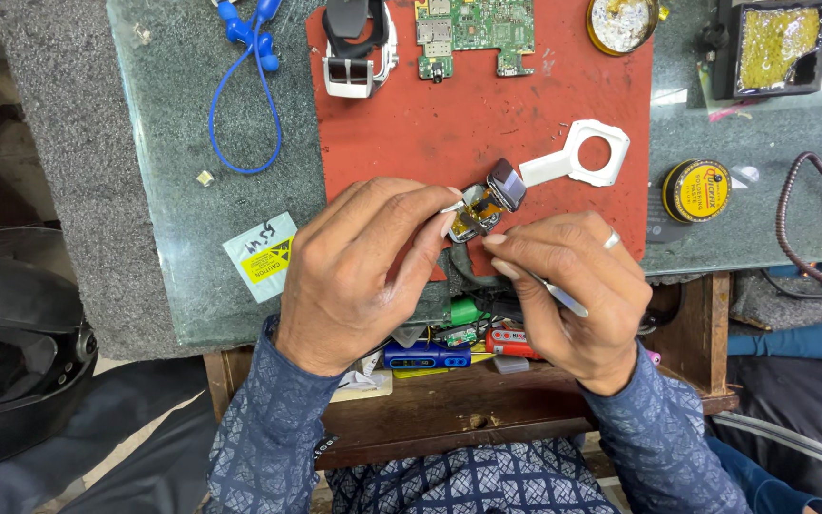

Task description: The person disassembles a smartwatch by prying open the back cover and then uses tweezers to carefully remove internal components such as the battery and ribbon cables. The person handles the watch and its parts on a red mat while other tools and parts are visible on the workbench.

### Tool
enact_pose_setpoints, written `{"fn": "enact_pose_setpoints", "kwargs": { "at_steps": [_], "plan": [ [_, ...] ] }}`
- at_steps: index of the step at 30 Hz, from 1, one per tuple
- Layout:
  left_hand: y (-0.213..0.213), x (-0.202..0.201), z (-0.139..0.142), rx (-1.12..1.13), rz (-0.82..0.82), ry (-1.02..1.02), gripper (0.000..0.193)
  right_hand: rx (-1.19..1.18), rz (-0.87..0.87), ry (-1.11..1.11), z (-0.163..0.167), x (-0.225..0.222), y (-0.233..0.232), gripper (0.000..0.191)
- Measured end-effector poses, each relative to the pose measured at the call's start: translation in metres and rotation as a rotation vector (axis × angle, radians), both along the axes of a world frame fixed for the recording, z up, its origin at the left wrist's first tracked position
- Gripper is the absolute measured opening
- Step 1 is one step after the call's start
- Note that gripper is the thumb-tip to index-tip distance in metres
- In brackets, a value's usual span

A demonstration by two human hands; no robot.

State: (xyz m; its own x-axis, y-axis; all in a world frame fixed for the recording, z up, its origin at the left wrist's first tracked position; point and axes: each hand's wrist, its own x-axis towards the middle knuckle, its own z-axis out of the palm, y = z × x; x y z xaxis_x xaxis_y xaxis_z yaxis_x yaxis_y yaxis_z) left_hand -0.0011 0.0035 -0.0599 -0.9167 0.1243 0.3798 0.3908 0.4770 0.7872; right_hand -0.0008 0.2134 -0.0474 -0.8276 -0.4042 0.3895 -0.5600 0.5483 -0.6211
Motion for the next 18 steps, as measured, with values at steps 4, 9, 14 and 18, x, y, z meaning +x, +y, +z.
{"fn": "enact_pose_setpoints", "kwargs": {
  "at_steps": [4,9,14,18],
  "plan": [
    [0.001,0.003,0.002,-0.025,-0.007,0.033,0.020,0.005,-0.002,0.021,0.000,0.002,-0.001,0.024],
    [0.002,0.006,0.003,-0.040,0.000,0.029,0.020,0.020,0.002,0.037,0.000,0.003,0.000,0.024],
    [0.003,0.009,0.004,-0.030,0.010,0.006,0.019,0.025,0.002,0.039,0.000,0.005,0.001,0.024],
    [0.004,0.013,0.004,-0.036,0.027,0.003,0.019,0.026,0.000,0.043,-0.001,0.005,0.002,0.025]
  ]
}}
